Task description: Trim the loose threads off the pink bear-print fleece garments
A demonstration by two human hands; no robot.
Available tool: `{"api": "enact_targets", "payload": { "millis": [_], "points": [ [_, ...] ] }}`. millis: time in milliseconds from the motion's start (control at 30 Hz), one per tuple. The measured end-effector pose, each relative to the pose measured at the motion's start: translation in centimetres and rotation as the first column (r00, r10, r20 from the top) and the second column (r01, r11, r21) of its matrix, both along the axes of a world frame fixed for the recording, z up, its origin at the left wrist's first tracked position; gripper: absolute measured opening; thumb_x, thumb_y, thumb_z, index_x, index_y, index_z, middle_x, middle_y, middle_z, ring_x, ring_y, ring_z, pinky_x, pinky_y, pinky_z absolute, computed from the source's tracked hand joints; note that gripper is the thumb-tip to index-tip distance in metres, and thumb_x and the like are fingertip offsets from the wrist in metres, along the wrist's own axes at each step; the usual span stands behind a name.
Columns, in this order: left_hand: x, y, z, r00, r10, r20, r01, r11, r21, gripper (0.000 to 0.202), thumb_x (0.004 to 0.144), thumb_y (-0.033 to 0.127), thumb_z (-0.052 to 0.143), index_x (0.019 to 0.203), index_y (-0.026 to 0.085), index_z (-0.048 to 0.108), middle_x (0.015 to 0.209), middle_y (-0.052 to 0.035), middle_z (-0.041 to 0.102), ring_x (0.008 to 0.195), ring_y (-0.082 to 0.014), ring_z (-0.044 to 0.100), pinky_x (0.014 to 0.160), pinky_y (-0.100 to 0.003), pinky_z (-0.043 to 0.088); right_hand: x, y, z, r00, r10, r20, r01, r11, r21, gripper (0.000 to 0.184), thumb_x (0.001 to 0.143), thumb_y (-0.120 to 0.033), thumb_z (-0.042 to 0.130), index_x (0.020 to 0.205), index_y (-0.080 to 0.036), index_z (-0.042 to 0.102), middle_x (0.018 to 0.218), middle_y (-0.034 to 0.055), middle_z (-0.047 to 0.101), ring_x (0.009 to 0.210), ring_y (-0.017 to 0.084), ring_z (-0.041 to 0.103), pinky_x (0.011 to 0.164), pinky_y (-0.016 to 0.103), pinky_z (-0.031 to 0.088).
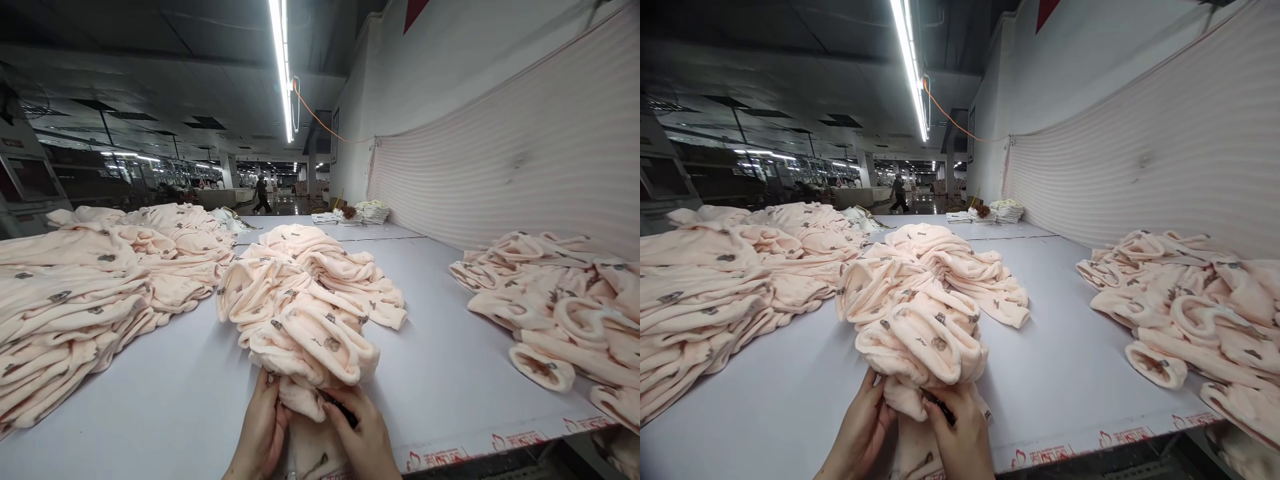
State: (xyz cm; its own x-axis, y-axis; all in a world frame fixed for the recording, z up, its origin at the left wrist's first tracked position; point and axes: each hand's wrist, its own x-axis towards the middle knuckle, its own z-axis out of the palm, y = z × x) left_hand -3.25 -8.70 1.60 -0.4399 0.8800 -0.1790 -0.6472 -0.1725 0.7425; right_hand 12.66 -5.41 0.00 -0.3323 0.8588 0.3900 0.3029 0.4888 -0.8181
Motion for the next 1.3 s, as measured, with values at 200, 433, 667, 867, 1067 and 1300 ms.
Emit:
{"api": "enact_targets", "payload": {
  "millis": [200,433,667,867,1067,1300],
  "points": [
    [-0.1,-0.9,0.2,0.995,-0.086,0.053,0.083,0.995,0.064,0.052,0.084,0.020,0.055,0.133,0.033,0.043,0.127,-0.0034,0.060,0.111,-0.0229,0.059,0.080,-0.031,0.054,-0.6,0.6,0.9,0.993,-0.006,-0.121,0.001,0.999,-0.038,0.031,0.082,-0.037,0.061,0.109,-0.023,0.064,0.109,0.0088,0.068,0.101,0.026,0.063,0.085,0.035,0.052],
    [0.9,-1.9,1.3,0.995,-0.102,0.017,0.103,0.990,-0.097,0.058,0.084,0.033,0.060,0.137,0.030,0.037,0.133,-0.0079,0.056,0.115,-0.0285,0.057,0.086,-0.041,0.053,-2.9,1.5,1.4,0.992,-0.035,-0.122,0.018,0.991,-0.132,0.024,0.083,-0.041,0.059,0.087,-0.018,0.063,0.088,0.0064,0.066,0.086,0.024,0.061,0.078,0.031,0.047],
    [-0.3,-1.9,0.9,0.991,-0.120,0.058,0.120,0.993,-0.001,0.054,0.084,0.023,0.061,0.135,0.024,0.043,0.128,-0.0103,0.060,0.116,-0.0276,0.057,0.095,-0.040,0.050,0.0,3.9,1.6,0.928,0.102,-0.359,-0.181,0.964,-0.195,0.023,0.081,-0.041,0.061,0.083,-0.018,0.060,0.080,0.0019,0.061,0.082,0.019,0.058,0.076,0.026,0.047],
    [-0.7,-0.9,0.0,0.987,-0.101,0.123,0.097,0.994,0.044,0.056,0.087,0.019,0.057,0.138,0.029,0.037,0.131,-0.0072,0.059,0.119,-0.0239,0.055,0.102,-0.038,0.045,1.0,4.1,2.5,0.922,0.197,-0.332,-0.270,0.944,-0.190,0.012,0.085,-0.032,0.058,0.087,-0.020,0.058,0.084,0.0017,0.062,0.084,0.017,0.061,0.076,0.024,0.048],
    [-0.2,0.4,0.8,0.981,-0.186,0.047,0.181,0.980,0.088,0.062,0.088,0.025,0.057,0.142,0.034,0.029,0.139,-0.0047,0.051,0.124,-0.0234,0.050,0.104,-0.036,0.041,3.4,2.3,-0.2,0.967,0.076,-0.244,-0.119,0.979,-0.167,0.017,0.088,-0.034,0.053,0.092,-0.020,0.060,0.086,0.0060,0.066,0.086,0.020,0.064,0.078,0.026,0.050],
    [0.5,2.0,2.1,0.947,-0.315,-0.061,0.321,0.937,0.137,0.064,0.088,0.025,0.056,0.143,0.038,0.024,0.136,-0.0039,0.053,0.113,-0.0214,0.057,0.097,-0.036,0.045,4.2,-0.2,-3.8,0.947,0.314,0.062,-0.312,0.949,-0.046,0.027,0.079,-0.015,0.049,0.098,-0.022,0.066,0.092,0.0065,0.072,0.083,0.020,0.068,0.075,0.027,0.053]
  ]
}}
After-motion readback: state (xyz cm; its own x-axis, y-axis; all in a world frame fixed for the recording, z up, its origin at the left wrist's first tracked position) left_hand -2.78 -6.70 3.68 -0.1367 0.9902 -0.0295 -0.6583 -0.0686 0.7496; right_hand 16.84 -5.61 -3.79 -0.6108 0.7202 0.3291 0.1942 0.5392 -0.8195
